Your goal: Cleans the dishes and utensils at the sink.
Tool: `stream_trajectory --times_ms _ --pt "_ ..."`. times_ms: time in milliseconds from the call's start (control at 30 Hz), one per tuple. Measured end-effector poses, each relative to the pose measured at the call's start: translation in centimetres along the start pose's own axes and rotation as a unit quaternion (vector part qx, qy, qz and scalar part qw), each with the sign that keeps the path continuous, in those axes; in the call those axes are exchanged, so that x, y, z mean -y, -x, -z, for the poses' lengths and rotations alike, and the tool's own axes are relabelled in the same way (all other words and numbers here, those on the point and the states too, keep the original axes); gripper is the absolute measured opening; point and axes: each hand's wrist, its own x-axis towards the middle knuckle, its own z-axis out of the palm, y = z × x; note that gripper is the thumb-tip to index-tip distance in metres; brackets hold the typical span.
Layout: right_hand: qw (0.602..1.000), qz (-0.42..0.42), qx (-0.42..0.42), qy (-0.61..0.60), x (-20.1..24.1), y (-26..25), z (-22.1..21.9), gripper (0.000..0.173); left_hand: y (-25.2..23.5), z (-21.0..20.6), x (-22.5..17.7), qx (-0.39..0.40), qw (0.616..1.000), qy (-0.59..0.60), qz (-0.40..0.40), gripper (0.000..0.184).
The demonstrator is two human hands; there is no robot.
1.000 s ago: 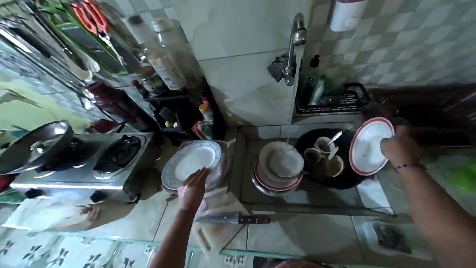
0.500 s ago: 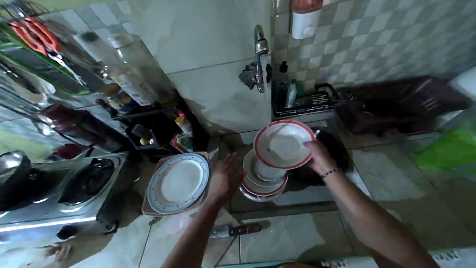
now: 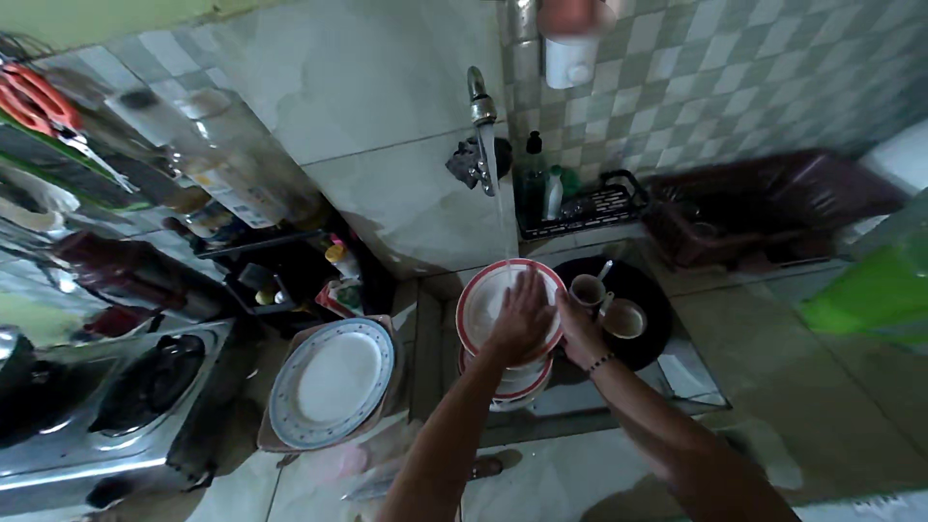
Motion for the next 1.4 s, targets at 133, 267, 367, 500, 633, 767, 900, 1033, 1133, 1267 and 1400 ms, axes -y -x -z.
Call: stream_trajectory --times_ms 133,267,367,500,633,767,900,1033,1133,1267,1400 --pt "0.999 -0.006 -0.038 0.008 0.2 -1.4 1.2 0.054 2.6 1.6 -1.6 0.148 0.985 0.066 -0.066 0.068" --pt "0.997 -0.05 -0.062 -0.016 -0.1 -1.7 2.5 0.055 3.7 5.0 0.5 0.195 0.973 -0.122 0.019 0.069" --pt "0.999 -0.011 -0.04 0.008 -1.1 -1.2 1.6 0.051 1.3 4.3 1.8 0.127 0.971 -0.16 0.127 0.086" --pt "1.0 -0.002 -0.001 -0.001 -1.8 -0.7 0.0 0.053 -0.9 1.9 0.8 0.091 0.986 -0.119 0.072 0.078" --pt "0.998 -0.026 -0.001 -0.056 -1.8 -0.7 -0.8 0.05 -1.9 1.7 2.5 0.012 0.986 -0.136 0.097 0.078" --pt "0.999 0.018 0.021 0.04 -0.8 -1.2 -0.7 0.054 -1.4 -0.2 1.4 0.008 0.999 -0.036 -0.03 0.064" --pt "0.999 -0.029 -0.04 0.01 -0.4 -2.0 0.3 0.057 2.9 2.1 -1.4 0.174 0.975 0.095 -0.103 0.057" --pt "0.996 -0.045 -0.066 -0.039 -0.8 -2.4 2.4 0.056 4.8 5.5 0.8 0.179 0.982 -0.048 -0.044 0.047" --pt "0.997 -0.027 -0.052 -0.047 -1.4 -2.0 1.9 0.055 1.4 5.1 1.7 0.12 0.983 -0.115 0.075 0.055" --pt "0.999 0.015 -0.008 0.036 -1.4 -1.0 0.5 0.057 -2.1 2.1 -1.4 0.026 0.994 -0.007 0.102 0.057" --pt "0.999 0.014 -0.015 0.03 -1.6 -0.8 0.6 0.058 -2.2 1.5 -1.9 0.008 0.998 0.051 0.03 0.045"
